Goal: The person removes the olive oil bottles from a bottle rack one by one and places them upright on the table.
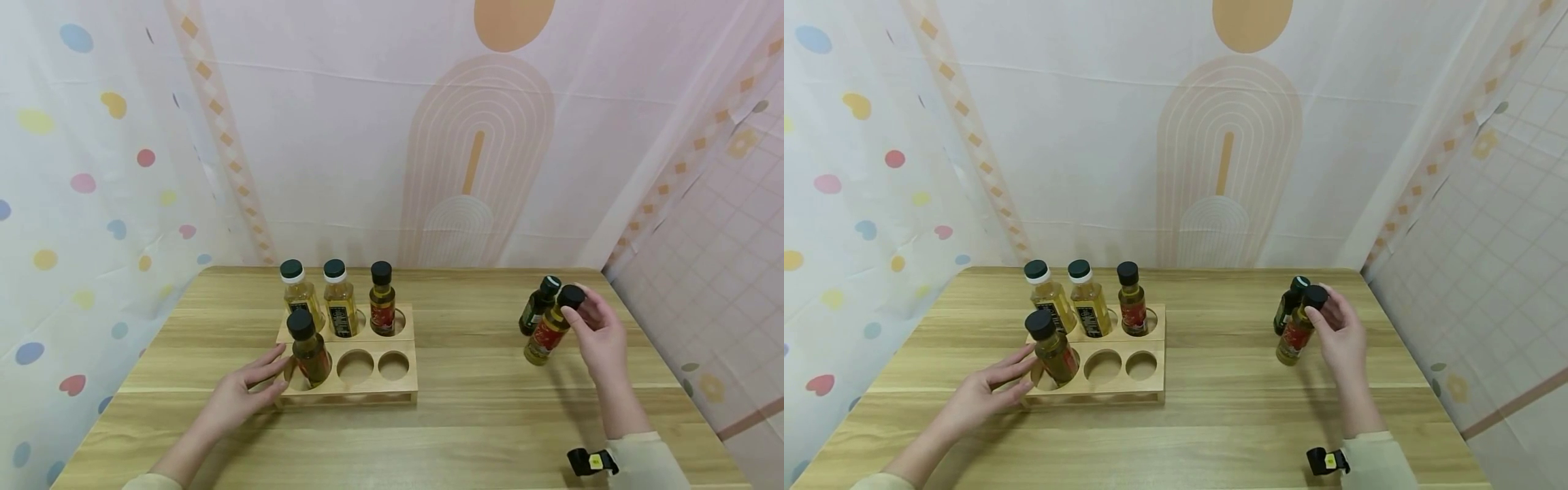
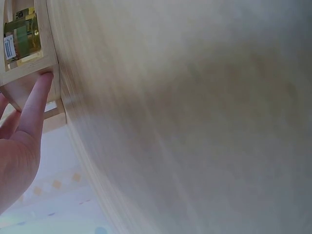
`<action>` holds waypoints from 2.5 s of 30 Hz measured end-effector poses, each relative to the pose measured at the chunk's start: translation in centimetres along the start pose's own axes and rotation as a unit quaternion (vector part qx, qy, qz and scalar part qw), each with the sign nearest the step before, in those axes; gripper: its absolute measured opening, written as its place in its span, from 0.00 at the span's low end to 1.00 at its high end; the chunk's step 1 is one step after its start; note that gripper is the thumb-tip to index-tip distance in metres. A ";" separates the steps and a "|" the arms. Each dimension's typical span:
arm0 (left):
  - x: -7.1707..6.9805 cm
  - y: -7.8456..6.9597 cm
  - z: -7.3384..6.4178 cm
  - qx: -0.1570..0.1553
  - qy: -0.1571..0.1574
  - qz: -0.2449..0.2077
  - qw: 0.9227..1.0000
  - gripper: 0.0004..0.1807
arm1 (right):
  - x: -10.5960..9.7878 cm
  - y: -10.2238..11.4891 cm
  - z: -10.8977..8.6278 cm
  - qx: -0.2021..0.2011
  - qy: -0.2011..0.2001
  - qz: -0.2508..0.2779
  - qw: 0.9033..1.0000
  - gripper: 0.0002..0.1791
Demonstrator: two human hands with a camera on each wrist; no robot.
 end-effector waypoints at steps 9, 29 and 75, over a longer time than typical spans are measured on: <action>0.0 -0.2 0.0 0.013 -0.006 -0.002 1.000 0.23 | -0.3 -0.6 0.7 -0.001 -0.007 -0.024 1.000 0.24; 0.0 -0.1 0.0 0.005 -0.001 0.003 1.000 0.24 | -0.3 -1.1 1.1 0.009 -0.011 -0.029 0.999 0.24; 0.0 -0.1 0.0 0.006 0.004 0.002 1.000 0.24 | 0.4 1.8 -3.3 -0.151 0.091 -0.024 0.984 0.21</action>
Point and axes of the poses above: each hand's wrist, its own z-axis towards the middle knuckle, its own x-axis out of the palm, y = z × x, the point moved 6 cm from there along z, towards the middle knuckle, and after that the axes turned 15 degrees about -y, right-handed, at the moved point
